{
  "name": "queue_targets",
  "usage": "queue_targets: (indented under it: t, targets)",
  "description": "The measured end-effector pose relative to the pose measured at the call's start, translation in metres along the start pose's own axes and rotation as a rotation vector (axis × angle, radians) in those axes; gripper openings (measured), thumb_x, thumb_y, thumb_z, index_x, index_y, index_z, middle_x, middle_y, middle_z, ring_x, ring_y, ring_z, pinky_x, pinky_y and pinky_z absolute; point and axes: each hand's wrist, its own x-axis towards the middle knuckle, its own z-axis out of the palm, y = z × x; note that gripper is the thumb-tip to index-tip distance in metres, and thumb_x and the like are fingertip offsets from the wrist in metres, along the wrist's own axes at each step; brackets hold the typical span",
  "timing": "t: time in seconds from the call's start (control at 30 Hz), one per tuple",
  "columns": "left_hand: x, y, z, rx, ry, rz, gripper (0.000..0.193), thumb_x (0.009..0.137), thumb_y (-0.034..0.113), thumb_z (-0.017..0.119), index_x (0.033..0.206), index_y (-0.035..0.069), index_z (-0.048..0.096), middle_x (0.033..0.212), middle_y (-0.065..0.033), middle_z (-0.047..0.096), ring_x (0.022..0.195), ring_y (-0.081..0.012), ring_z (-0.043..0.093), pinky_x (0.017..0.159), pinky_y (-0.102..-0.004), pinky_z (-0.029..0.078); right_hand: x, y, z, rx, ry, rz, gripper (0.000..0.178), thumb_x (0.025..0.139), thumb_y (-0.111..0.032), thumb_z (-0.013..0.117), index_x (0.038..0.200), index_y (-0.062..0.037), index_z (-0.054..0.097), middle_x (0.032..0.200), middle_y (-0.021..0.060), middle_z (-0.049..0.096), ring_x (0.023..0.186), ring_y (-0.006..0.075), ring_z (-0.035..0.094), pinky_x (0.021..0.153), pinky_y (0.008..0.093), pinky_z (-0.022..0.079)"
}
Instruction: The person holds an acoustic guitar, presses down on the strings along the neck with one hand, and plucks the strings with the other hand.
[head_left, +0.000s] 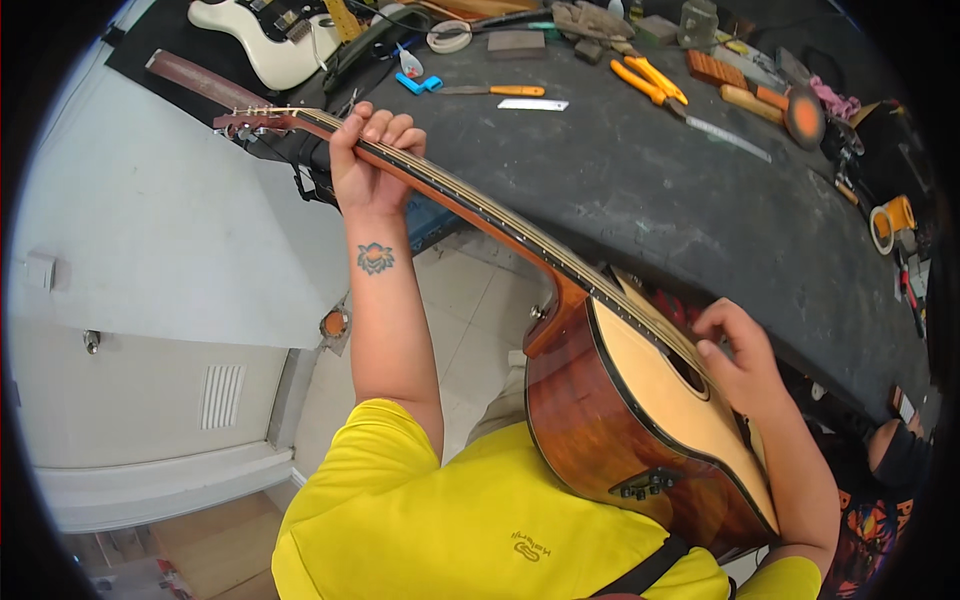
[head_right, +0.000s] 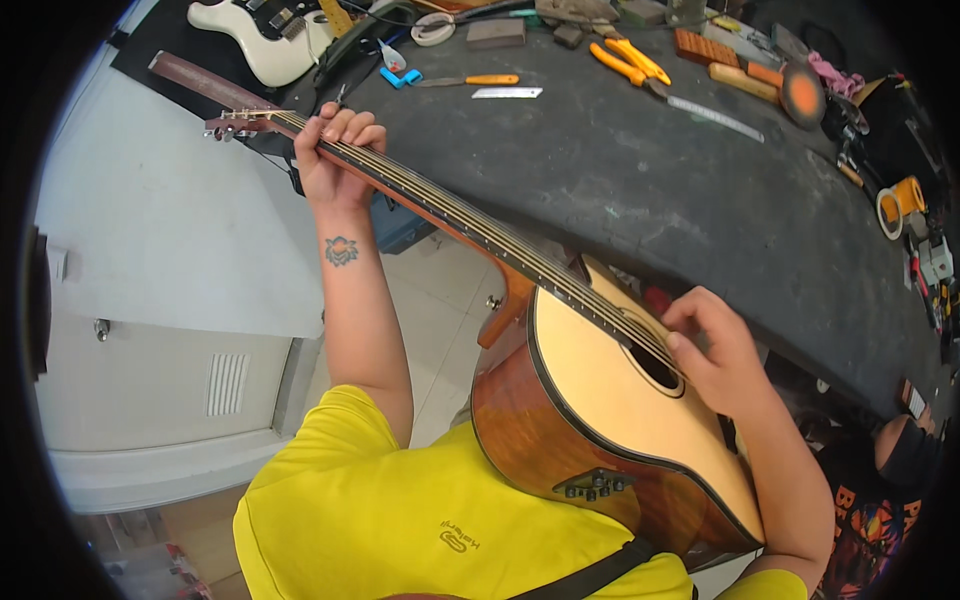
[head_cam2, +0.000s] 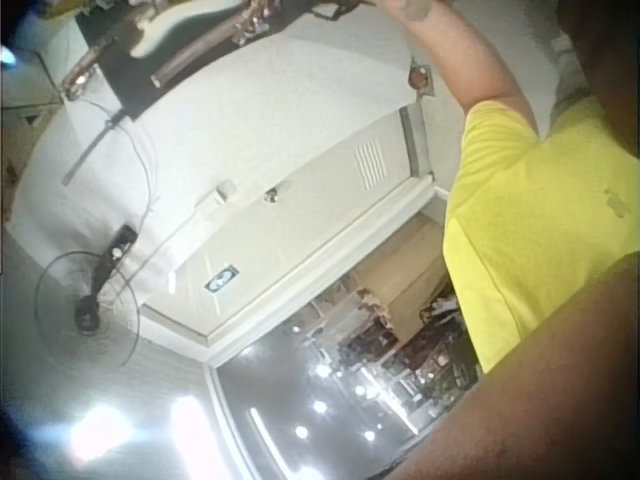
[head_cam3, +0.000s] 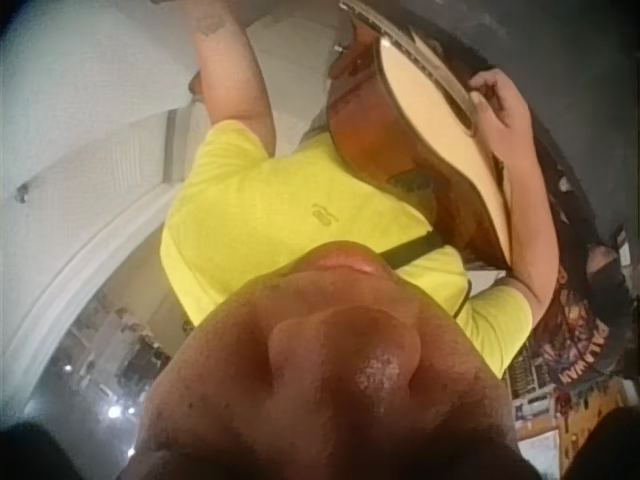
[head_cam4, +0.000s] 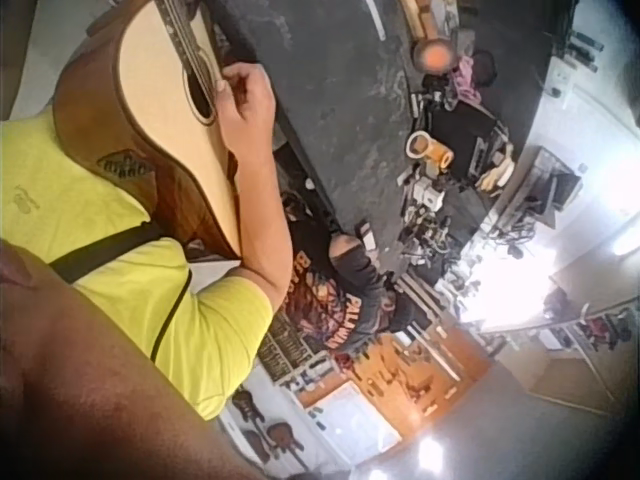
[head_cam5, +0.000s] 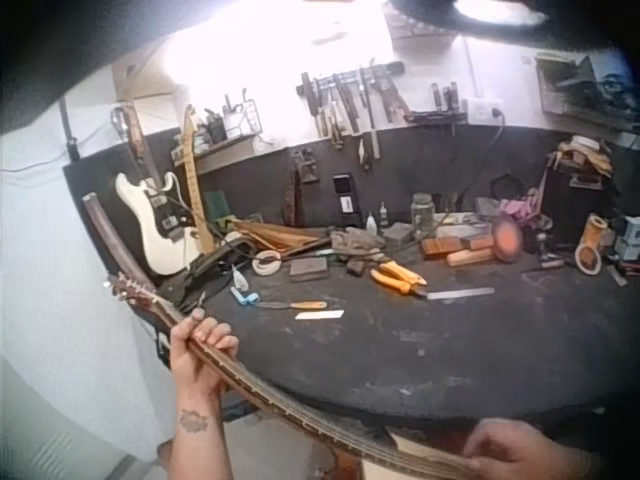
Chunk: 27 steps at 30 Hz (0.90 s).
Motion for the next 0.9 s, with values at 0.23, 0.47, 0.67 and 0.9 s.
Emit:
queue_targets:
  t: [0.23,0.47,0.67,0.9]
  targets:
    - [-0.009,0.000,0.023,-0.042,0.143,-0.182,0.014,0.089,0.016,0.064,0.083,0.007,0.054,0.071,0.0018,0.050,0.074,-0.0141,0.043,0.073,-0.0333,0.040,0.003,-0.005,0.006,0.060,0.026,0.111,0.012,0.098,-0.003,0.058,0.109,0.0024,0.060,0.098,0.0096,0.065,0.092,0.0164,0.063,0.089,0.0309,0.050]
    - [-0.013,0.001,0.026,-0.040,0.163,-0.180,0.020,0.088,0.020,0.064,0.078,0.009,0.052,0.070,0.0019,0.049,0.074,-0.0138,0.042,0.072,-0.0331,0.039,0.000,0.005,-0.003,0.080,-0.064,0.207,0.003,0.090,0.002,0.064,0.093,0.0003,0.065,0.087,0.0059,0.065,0.085,0.0152,0.062,0.078,0.0316,0.050]
    - [-0.012,-0.002,0.019,-0.089,0.027,-0.165,0.025,0.092,0.025,0.063,0.077,0.009,0.051,0.072,0.0014,0.049,0.075,-0.0138,0.043,0.073,-0.0329,0.039,-0.012,0.019,-0.009,0.154,-0.001,0.074,0.010,0.088,-0.006,0.071,0.089,-0.0007,0.062,0.082,0.0076,0.061,0.074,0.0182,0.056,0.070,0.0329,0.047]
    - [-0.021,-0.021,0.027,0.004,0.204,0.089,0.011,0.092,0.011,0.068,0.090,0.007,0.057,0.078,0.0002,0.053,0.079,-0.0149,0.046,0.074,-0.0327,0.041,-0.010,0.001,0.013,-0.074,-0.101,0.058,0.032,0.097,-0.025,0.069,0.083,-0.0021,0.051,0.081,0.0133,0.052,0.076,0.0278,0.049,0.073,0.0387,0.044]
